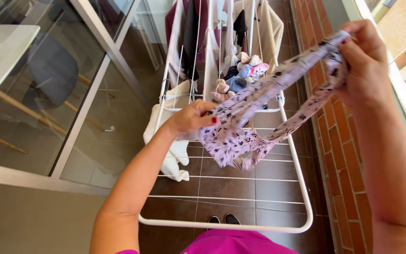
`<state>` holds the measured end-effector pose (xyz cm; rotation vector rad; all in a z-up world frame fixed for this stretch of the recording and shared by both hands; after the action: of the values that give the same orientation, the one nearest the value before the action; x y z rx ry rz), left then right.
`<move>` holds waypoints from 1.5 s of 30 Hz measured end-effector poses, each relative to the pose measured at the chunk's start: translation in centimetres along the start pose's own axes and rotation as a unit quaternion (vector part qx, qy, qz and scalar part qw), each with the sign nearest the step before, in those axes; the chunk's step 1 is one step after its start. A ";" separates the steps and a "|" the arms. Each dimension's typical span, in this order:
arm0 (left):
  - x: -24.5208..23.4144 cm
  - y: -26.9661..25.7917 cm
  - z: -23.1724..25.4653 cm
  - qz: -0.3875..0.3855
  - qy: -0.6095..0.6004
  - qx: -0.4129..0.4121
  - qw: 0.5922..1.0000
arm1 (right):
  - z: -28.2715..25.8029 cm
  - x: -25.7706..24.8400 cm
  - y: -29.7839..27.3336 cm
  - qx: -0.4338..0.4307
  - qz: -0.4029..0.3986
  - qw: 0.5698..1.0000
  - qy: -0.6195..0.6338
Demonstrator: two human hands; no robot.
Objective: The person hangs small clothing items on a drying rack. They pick up each item, unfold it, and place it on the rack bars, repeating this for several pieces of clothing.
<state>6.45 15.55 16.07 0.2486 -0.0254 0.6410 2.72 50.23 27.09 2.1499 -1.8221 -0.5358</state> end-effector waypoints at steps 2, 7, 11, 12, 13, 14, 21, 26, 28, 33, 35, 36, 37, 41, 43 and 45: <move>-0.4 -3.7 -0.2 0.003 0.032 -0.004 0.999 | 0.7 -0.8 -1.4 0.026 0.018 0.999 0.011; -2.5 -11.0 -2.1 0.106 0.025 -0.014 0.994 | 3.4 -1.2 -3.7 0.081 0.061 0.995 0.010; -2.1 -11.1 0.6 0.170 0.029 0.040 0.984 | 5.6 0.6 -4.4 0.123 0.057 0.991 -0.016; -1.4 -10.7 2.0 0.178 0.124 0.048 0.975 | 6.5 1.0 -4.5 0.144 0.051 0.988 -0.021; -0.5 -10.5 3.2 0.187 0.216 0.053 0.957 | 7.4 1.5 -4.8 0.168 0.041 0.985 -0.027; 0.4 -9.8 3.9 0.191 0.215 0.053 0.956 | 6.7 2.4 -5.3 0.169 0.037 0.985 -0.027; 9.6 -5.5 8.2 0.122 0.341 0.036 0.931 | 0.0 15.6 -9.8 -0.060 -0.316 0.934 -0.155; 10.1 -9.4 9.8 0.136 0.387 -0.047 0.911 | 4.8 15.3 -12.3 -0.010 -0.387 0.921 0.046; 9.9 -13.1 10.0 0.178 0.346 -0.081 0.918 | 6.8 12.3 -12.4 0.072 -0.244 0.949 0.185; 10.1 -23.2 9.2 0.292 0.283 -0.100 0.908 | 10.3 7.7 -11.0 0.048 -0.293 0.949 0.103; 11.7 -25.7 9.7 0.316 0.256 -0.101 0.908 | 9.9 7.3 -11.5 0.050 -0.322 0.945 0.027; 13.1 -26.2 10.8 0.321 0.338 -0.125 0.876 | 11.1 7.2 -11.5 0.073 -0.338 0.937 -0.053; 14.5 -26.6 11.8 0.324 0.416 -0.146 0.837 | 12.1 7.0 -11.5 0.096 -0.352 0.921 -0.134; 17.3 -29.3 12.0 0.342 0.551 -0.344 0.679 | 5.2 11.0 -15.6 0.112 -0.434 0.801 -0.396; 17.6 -30.8 11.4 0.484 0.475 -0.368 0.637 | 5.1 12.8 -17.7 0.089 -0.515 0.676 -0.520; 16.7 -33.0 7.8 0.579 0.324 -0.257 0.703 | 10.5 14.4 -19.5 0.066 -0.522 0.639 -0.562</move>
<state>39.91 -1.99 18.03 -0.6376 0.3476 1.9267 17.25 39.68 7.74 3.0990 -0.4522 -2.4731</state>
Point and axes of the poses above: each hand's wrist, its own y-axis towards the middle knuckle, its own x-axis out of the palm, z = x × y, the point moved 2 cm from there along y, towards the middle knuckle, and after that the axes turned 11 degrees about -y, right-handed, at the moved point
